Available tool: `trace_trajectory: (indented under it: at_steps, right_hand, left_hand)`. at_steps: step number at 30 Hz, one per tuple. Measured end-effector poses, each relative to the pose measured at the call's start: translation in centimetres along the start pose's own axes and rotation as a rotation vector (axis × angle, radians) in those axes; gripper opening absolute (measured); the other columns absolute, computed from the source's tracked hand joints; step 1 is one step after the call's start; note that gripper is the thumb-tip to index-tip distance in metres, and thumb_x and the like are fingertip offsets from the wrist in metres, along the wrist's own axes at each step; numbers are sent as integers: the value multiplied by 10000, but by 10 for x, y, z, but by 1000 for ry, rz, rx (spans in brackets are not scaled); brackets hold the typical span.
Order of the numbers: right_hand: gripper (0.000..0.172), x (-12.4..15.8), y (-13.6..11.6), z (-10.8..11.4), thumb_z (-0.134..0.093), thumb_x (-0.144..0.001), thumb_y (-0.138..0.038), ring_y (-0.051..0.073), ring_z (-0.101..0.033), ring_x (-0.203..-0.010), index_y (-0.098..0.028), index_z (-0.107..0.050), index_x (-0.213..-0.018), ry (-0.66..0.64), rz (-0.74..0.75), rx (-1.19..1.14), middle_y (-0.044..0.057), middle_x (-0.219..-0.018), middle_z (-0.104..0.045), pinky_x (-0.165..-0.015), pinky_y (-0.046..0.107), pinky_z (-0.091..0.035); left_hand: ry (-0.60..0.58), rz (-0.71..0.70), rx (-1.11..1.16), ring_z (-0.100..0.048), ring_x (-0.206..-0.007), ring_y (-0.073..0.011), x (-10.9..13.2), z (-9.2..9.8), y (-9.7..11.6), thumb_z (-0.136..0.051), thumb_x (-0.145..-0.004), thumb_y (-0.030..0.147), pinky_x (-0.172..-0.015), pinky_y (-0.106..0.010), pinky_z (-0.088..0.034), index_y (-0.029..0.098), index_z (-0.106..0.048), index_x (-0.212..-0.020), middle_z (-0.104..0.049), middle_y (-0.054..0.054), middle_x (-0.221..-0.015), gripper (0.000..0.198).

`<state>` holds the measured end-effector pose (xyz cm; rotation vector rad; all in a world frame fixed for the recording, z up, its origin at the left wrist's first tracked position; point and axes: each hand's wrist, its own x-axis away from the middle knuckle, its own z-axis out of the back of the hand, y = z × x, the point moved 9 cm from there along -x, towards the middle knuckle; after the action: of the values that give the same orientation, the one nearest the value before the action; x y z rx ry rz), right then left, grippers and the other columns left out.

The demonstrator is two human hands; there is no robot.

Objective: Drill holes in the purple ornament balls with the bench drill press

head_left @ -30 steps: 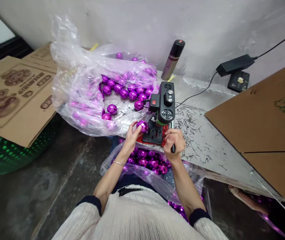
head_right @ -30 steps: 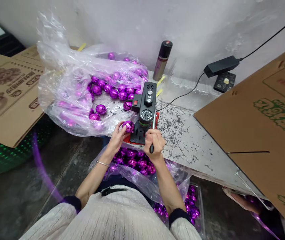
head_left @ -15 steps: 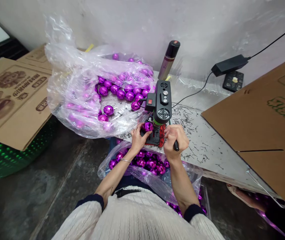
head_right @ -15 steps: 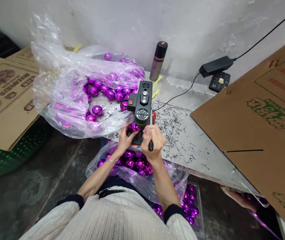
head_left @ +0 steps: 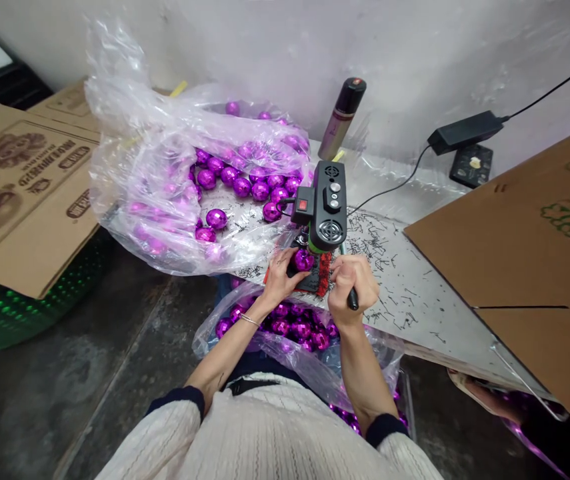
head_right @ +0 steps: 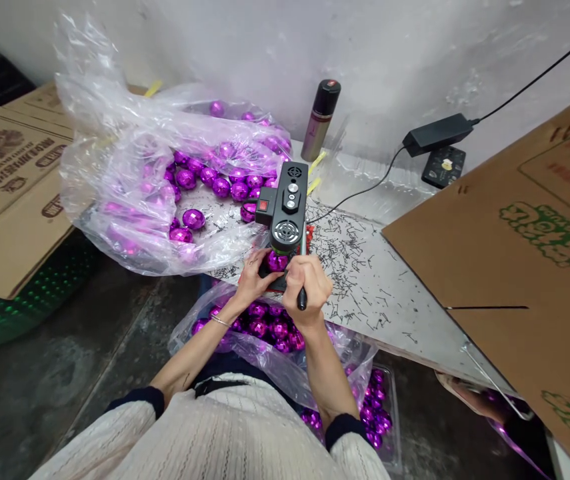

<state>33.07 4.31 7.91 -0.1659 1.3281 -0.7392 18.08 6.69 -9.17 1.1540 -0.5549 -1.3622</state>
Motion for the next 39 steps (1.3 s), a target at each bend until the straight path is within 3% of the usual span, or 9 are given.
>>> trace_trajectory:
  at_steps: [6, 10, 16, 27, 39]
  right_hand:
    - [269, 10, 3, -2, -434, -991, -170, 138, -594, -662, -230, -504, -739, -11, 21, 45, 4, -716, -604, -620, 298, -455]
    - [266, 26, 8, -6, -428, -1001, -205, 130, -598, -647, -229, -516, -751, 19, 78, 46, 3, -739, -611, -599, 283, -471]
    - [268, 41, 19, -10, -410, -1012, -234, 138, -595, -655, -230, -531, -773, 73, 49, 25, 4, -750, -606, -608, 294, -481]
    - [252, 31, 14, -5, -447, -986, -197, 136, -592, -646, -226, -530, -750, 17, 60, 40, 5, -731, -613, -602, 292, -469]
    - [292, 54, 31, -11, -420, -1025, -316, 152, -565, -618, -248, -519, -759, 158, 62, -14, 0, -717, -574, -652, 352, -510]
  left_hand:
    - [-48, 32, 56, -623, -1303, -308, 0, -5, -6, -829, -818, 398, -1174, -514, -423, 232, -595, -1377, -676, -125, -1369, 628]
    - [-34, 21, 79, -622, -1311, -302, 1, -3, -5, -823, -825, 380, -1152, -487, -458, 226, -602, -1373, -671, -130, -1379, 610]
    - [-12, 18, 76, -632, -1303, -298, 2, -2, -6, -816, -829, 385, -1164, -498, -448, 234, -618, -1354, -683, -124, -1363, 581]
    - [2, 17, 59, -642, -1286, -302, 2, -3, -6, -834, -814, 381, -1136, -502, -476, 233, -619, -1351, -689, -129, -1351, 597]
    - [13, 0, 72, -643, -1286, -299, 2, -2, -4, -818, -833, 369, -1126, -491, -494, 239, -625, -1351, -693, -125, -1342, 568]
